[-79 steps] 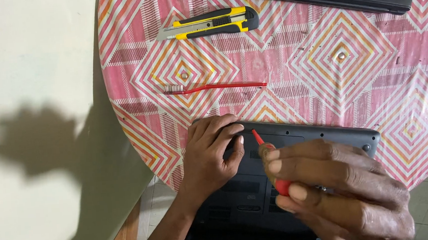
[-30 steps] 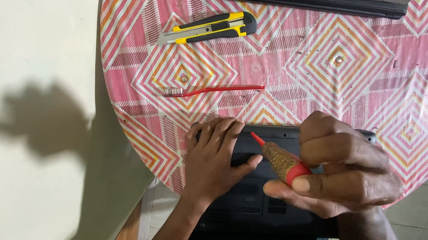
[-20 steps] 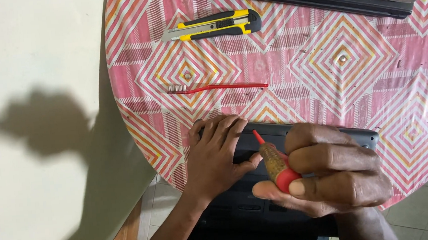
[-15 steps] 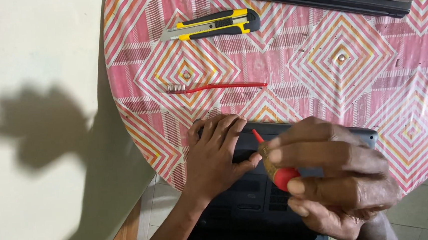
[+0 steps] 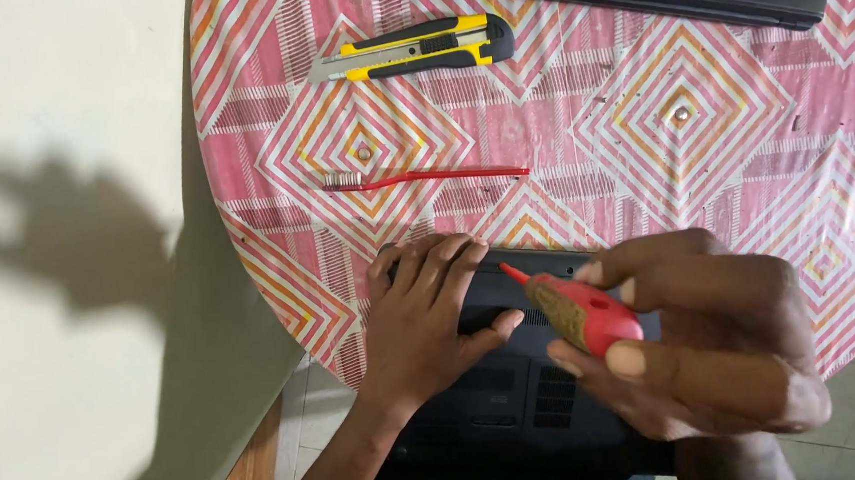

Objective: Disassembling a laptop by removing screws from the bottom casing and prying it open using a screwdriver.

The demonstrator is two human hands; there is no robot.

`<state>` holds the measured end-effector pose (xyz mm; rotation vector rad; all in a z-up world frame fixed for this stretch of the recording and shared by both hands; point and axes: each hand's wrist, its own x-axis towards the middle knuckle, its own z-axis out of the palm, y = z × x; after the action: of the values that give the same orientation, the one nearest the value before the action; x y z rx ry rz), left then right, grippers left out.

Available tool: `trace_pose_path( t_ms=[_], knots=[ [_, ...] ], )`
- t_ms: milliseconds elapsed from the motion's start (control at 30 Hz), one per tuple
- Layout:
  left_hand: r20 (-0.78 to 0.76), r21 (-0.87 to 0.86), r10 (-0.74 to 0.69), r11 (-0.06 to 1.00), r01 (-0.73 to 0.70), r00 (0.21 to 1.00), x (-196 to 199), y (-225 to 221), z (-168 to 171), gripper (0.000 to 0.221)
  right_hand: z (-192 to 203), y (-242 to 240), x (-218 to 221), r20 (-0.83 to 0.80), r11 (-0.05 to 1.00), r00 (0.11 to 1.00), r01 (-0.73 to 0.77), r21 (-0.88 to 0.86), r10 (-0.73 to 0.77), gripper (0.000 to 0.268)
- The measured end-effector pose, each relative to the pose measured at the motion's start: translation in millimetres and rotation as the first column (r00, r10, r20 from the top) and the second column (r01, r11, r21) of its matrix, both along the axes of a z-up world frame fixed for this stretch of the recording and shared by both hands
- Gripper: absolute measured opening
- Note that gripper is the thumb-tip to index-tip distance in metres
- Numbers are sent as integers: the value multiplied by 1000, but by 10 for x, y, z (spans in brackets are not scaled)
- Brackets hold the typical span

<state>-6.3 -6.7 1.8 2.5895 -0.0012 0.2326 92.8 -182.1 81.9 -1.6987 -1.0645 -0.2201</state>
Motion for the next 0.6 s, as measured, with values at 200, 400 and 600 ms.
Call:
trace_pose_path(
  t_ms=[200,400,600],
  knots=[
    [23,37,20,999,-21,1000,30,-3,32,54,50,-1166,-205,-570,953,777,128,-273,-268,47],
    [46,57,14,998,-17,999,56,1,25,55,-657,-2535,-209,-566,955,789,87,-283,-239,50],
    [34,69,8,998,-10,999,41,-2,10,53,-770,-1651,-705,-345,856,791,510,-83,-505,64]
  ],
)
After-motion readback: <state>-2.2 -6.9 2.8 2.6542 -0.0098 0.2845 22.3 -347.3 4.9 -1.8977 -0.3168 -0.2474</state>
